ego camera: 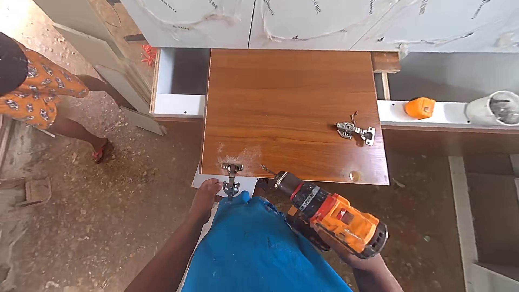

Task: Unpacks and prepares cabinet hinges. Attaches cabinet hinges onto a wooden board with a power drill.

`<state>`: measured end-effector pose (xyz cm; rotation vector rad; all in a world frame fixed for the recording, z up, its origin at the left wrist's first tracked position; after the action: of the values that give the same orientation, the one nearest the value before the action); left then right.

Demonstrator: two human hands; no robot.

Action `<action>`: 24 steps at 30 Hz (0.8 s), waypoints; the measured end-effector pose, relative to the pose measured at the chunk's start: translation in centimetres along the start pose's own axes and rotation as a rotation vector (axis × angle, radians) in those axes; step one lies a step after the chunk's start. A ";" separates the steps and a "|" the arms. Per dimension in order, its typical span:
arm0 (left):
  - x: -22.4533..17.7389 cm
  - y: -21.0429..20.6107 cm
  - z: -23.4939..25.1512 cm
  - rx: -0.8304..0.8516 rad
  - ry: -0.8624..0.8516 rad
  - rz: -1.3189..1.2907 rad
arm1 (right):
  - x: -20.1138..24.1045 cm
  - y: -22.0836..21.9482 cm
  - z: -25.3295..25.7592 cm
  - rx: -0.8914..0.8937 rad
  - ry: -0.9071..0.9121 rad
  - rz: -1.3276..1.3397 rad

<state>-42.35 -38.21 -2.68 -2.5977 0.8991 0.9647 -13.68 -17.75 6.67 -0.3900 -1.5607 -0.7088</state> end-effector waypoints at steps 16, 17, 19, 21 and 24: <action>0.7 -3.3 2.9 0.290 0.108 -0.438 | 0.7 -1.1 -1.4 -0.073 -0.128 -0.034; 0.6 -3.3 2.9 0.287 0.111 -0.439 | 0.7 -1.1 -1.4 -0.072 -0.127 -0.042; 0.5 -3.4 2.9 0.284 0.122 -0.439 | 0.7 -1.2 -1.3 -0.067 -0.112 -0.064; 0.4 -3.4 2.8 0.281 0.129 -0.445 | 0.8 -1.2 -1.1 -0.065 -0.100 -0.075; 0.4 -3.4 2.8 0.280 0.139 -0.451 | 0.9 -1.2 -1.0 -0.059 -0.097 -0.099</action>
<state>-41.49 -34.55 -5.06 -2.4825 0.4041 0.5029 -13.82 -19.43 7.29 -0.3974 -1.6624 -0.8241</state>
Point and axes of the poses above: each hand's wrist, its own z-axis towards the middle knuckle, its own y-axis out of the back of the hand, x = y × z, the point moved 1 cm from there along z, towards the middle knuckle, and after that the axes turned 3 degrees about z, right-handed, at the moved point
